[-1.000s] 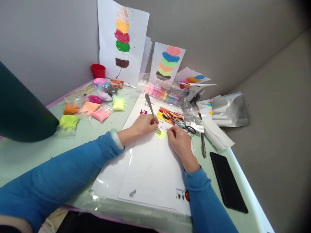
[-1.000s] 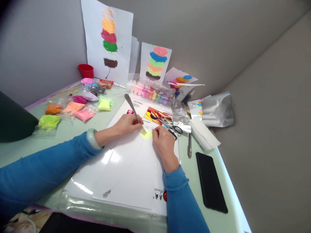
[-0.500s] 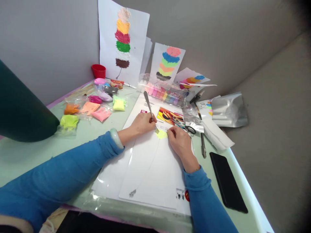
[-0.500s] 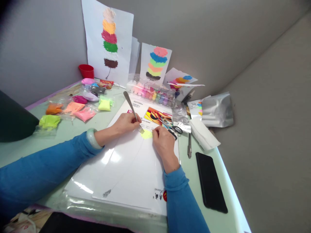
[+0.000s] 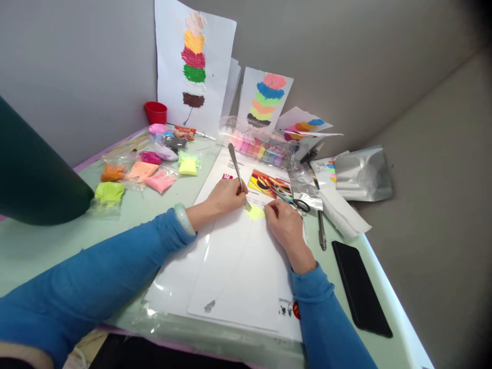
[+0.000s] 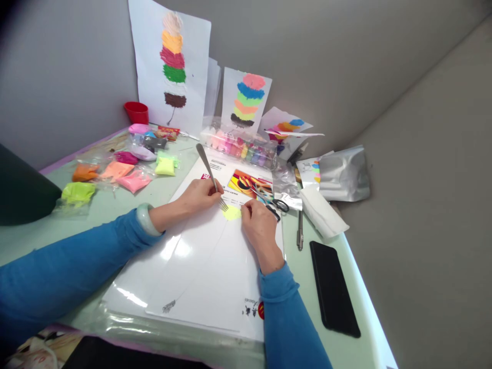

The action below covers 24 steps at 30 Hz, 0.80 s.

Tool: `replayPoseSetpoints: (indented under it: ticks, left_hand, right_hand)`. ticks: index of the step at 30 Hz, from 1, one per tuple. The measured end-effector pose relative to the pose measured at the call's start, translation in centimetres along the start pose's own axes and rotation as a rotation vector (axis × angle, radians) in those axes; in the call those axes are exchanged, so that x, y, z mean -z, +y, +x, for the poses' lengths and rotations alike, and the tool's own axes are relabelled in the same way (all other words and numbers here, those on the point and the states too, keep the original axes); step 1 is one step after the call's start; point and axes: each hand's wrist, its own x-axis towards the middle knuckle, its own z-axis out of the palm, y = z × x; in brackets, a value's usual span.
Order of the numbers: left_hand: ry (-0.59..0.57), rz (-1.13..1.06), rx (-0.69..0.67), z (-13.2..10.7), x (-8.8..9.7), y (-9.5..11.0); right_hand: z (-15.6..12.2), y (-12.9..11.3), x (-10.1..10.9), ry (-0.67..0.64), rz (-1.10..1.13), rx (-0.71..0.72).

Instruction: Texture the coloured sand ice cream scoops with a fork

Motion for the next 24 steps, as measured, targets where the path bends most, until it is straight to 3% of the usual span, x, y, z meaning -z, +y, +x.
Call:
replayPoseSetpoints:
  ticks: [7, 12, 24]
  left_hand:
    - [0.020, -0.019, -0.033, -0.21, 0.23, 0.17]
    - [-0.046, -0.042, -0.098, -0.44, 0.25, 0.58]
    - [0.029, 0.047, -0.016, -0.19, 0.11, 0.05]
  right_hand:
    - [-0.01, -0.07, 0.12, -0.002, 0.000, -0.001]
    - [0.00, 0.00, 0.08, 0.004, 0.001, 0.003]
    - [0.09, 0.18, -0.10, 0.005, 0.018, -0.014]
